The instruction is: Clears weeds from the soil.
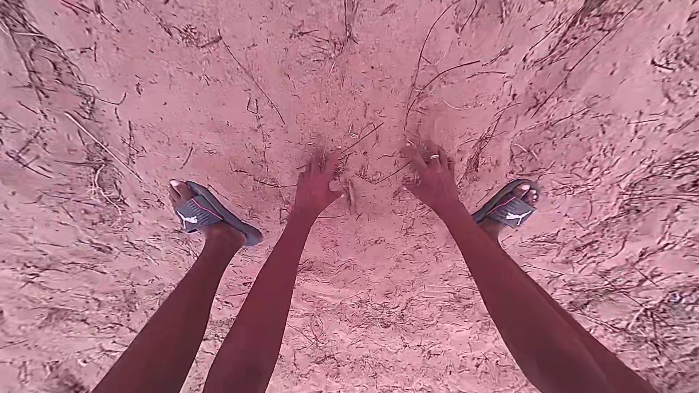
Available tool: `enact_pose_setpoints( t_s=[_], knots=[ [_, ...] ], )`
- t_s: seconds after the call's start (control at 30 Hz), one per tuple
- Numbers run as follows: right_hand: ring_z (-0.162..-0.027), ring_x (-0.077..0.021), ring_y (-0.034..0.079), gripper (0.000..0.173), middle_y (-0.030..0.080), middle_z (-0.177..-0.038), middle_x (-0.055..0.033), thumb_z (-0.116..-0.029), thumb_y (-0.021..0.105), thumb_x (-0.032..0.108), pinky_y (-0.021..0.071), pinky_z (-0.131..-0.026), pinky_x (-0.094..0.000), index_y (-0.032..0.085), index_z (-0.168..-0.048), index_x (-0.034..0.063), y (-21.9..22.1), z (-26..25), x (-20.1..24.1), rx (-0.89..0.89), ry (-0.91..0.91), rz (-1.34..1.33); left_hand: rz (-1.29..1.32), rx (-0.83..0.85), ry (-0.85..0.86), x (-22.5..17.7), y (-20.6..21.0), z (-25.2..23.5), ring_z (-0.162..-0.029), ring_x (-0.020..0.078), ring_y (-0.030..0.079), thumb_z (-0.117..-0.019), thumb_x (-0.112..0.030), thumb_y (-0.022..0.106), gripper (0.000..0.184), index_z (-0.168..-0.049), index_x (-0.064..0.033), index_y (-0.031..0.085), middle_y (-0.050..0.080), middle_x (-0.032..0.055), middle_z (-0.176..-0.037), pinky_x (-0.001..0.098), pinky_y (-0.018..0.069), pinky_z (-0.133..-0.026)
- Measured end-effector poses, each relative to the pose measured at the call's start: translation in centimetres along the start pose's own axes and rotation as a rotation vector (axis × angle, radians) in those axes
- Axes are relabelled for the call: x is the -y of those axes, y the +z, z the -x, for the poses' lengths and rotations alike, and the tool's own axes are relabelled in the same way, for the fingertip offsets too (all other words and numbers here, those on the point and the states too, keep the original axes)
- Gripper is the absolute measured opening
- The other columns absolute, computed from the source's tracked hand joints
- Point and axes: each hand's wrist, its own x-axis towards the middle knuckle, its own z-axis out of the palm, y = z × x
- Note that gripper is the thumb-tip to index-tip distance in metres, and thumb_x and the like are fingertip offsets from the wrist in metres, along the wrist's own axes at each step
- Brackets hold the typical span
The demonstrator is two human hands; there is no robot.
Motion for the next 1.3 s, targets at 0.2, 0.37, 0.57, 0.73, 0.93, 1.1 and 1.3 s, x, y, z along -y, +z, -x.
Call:
enact_pose_setpoints(
  t_s=[0.2,0.37,0.57,0.73,0.93,1.1,1.3],
  knots=[
    [-0.139,-0.0542,0.043,0.065,0.045,-0.153,-0.0287,-0.0875,0.077,0.011,0.0438,-0.102,-0.0689,0.055,-0.149,0.0143,5.3,1.4,-0.2,0.047,0.121,-0.008,-0.067,0.093,-0.157,-5.1,5.0,-0.6,-0.143,0.0530,0.036,-0.0859,-0.023,0.080,0.074,-0.153,-0.0238,0.048,0.028,0.0261,-0.163,0.0635,0.0466,-0.102],
    [-0.130,-0.0441,0.056,0.039,0.059,-0.138,-0.0276,-0.0975,0.062,0.013,0.0459,-0.105,-0.0591,0.062,-0.133,-0.0035,2.8,6.7,1.9,0.708,0.318,-0.050,0.019,0.674,-0.193,-6.6,2.4,3.9,-0.134,0.0412,0.054,-0.1009,-0.009,0.056,0.040,-0.139,0.0026,0.056,0.055,0.0266,-0.144,0.0561,0.0452,-0.109],
    [-0.104,-0.0428,0.068,0.026,0.069,-0.109,-0.0332,-0.0956,0.064,0.002,0.0498,-0.095,-0.0563,0.067,-0.116,-0.0141,5.7,20.8,6.2,0.037,0.732,-0.715,0.402,0.447,-0.193,-6.2,-2.1,14.4,-0.108,0.0382,0.067,-0.1060,-0.009,0.046,0.031,-0.120,0.0087,0.067,0.069,0.0280,-0.111,0.0512,0.0494,-0.099],
    [-0.108,-0.0477,0.068,0.033,0.070,-0.116,-0.0280,-0.0995,0.055,0.005,0.0518,-0.090,-0.0641,0.069,-0.129,0.0053,2.7,16.4,7.6,0.368,0.270,-0.327,0.305,0.482,-0.189,-8.7,-11.4,19.4,-0.114,0.0377,0.066,-0.1056,-0.009,0.045,0.031,-0.121,0.0056,0.067,0.069,0.0259,-0.116,0.0508,0.0499,-0.102],
    [-0.105,-0.0574,0.065,0.034,0.066,-0.116,-0.0360,-0.1015,0.050,0.005,0.0477,-0.084,-0.0717,0.065,-0.132,0.0013,-8.5,1.4,7.6,-0.333,0.418,-0.414,0.509,0.367,-0.324,-5.4,-14.3,23.4,-0.084,0.0305,0.070,-0.1060,-0.014,0.048,0.031,-0.110,0.0069,0.070,0.072,0.0211,-0.093,0.0482,0.0556,-0.083],
    [-0.131,-0.0482,0.054,0.059,0.056,-0.140,-0.0324,-0.1018,0.063,0.029,0.0415,-0.108,-0.0615,0.047,-0.150,0.0007,-12.0,-10.6,6.1,-0.425,0.797,-0.820,0.355,0.457,-0.235,-6.9,-14.2,18.5,-0.092,0.0343,0.070,-0.1049,-0.014,0.050,0.028,-0.113,0.0041,0.070,0.071,0.0219,-0.096,0.0514,0.0534,-0.088],
    [-0.131,-0.0461,0.053,0.067,0.052,-0.144,-0.0290,-0.0948,0.068,0.045,0.0520,-0.097,-0.0555,0.054,-0.147,0.0064,-8.2,-15.7,15.8,-0.305,0.652,-0.526,0.715,0.075,-0.123,-5.6,-13.8,18.6,-0.054,0.0014,0.056,-0.0966,-0.008,0.054,0.019,-0.099,-0.0024,0.072,0.062,-0.0033,-0.066,0.0203,0.0485,-0.054]
  ],
)
